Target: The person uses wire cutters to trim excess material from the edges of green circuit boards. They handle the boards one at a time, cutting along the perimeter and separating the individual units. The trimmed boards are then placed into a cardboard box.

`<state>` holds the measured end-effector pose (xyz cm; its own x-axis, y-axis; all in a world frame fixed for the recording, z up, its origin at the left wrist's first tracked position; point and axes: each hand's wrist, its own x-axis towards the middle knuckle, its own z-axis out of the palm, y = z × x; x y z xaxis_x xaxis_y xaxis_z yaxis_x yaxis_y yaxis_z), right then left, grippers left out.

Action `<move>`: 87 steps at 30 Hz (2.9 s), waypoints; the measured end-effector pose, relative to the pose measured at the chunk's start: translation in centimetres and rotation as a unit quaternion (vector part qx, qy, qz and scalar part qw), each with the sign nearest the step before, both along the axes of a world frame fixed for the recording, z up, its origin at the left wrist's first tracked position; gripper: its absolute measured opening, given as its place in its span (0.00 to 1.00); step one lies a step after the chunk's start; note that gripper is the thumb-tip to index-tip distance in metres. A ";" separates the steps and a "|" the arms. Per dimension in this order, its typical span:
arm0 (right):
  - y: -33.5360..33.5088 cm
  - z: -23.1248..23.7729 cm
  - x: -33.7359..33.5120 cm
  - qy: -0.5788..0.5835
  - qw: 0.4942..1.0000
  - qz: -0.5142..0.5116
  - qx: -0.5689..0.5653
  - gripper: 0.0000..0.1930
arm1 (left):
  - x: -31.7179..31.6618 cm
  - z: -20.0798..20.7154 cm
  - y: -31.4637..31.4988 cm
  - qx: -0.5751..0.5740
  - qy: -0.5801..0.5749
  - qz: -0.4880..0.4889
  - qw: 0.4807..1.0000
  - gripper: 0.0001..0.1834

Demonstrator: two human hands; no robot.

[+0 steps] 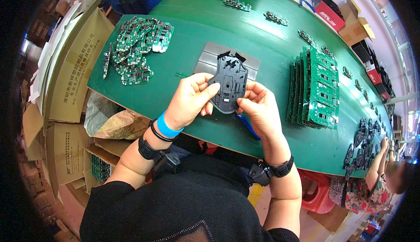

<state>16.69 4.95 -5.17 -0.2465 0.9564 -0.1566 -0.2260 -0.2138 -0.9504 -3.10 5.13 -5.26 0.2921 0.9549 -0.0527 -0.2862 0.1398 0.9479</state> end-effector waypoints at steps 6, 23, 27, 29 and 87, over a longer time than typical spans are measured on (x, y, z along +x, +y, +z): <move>-0.3 1.3 -0.2 -0.010 1.000 -0.016 -0.020 0.13 | -0.1 0.2 0.1 -0.015 -0.010 -0.003 1.000 0.11; -0.2 1.6 1.8 -0.097 0.992 0.028 0.075 0.13 | -1.1 2.5 16.3 -0.099 -0.040 0.018 0.994 0.05; -0.1 1.0 1.6 -0.098 0.988 0.081 0.092 0.13 | 2.3 -0.3 23.2 -0.163 -0.079 0.115 0.977 0.03; 0.3 1.0 1.3 -0.073 0.987 0.103 0.099 0.13 | 3.1 -2.1 25.3 -0.191 -0.071 0.182 0.962 0.04; -1.9 8.4 10.2 -0.722 0.630 -0.276 0.077 0.55 | -1.9 1.0 -1.2 0.198 0.146 0.016 0.969 0.08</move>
<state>26.85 3.07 3.26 0.4225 0.8657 0.2684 0.8985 -0.3612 -0.2494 -5.03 3.95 -4.30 0.2898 0.9257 0.2432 0.0038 -0.2552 0.9669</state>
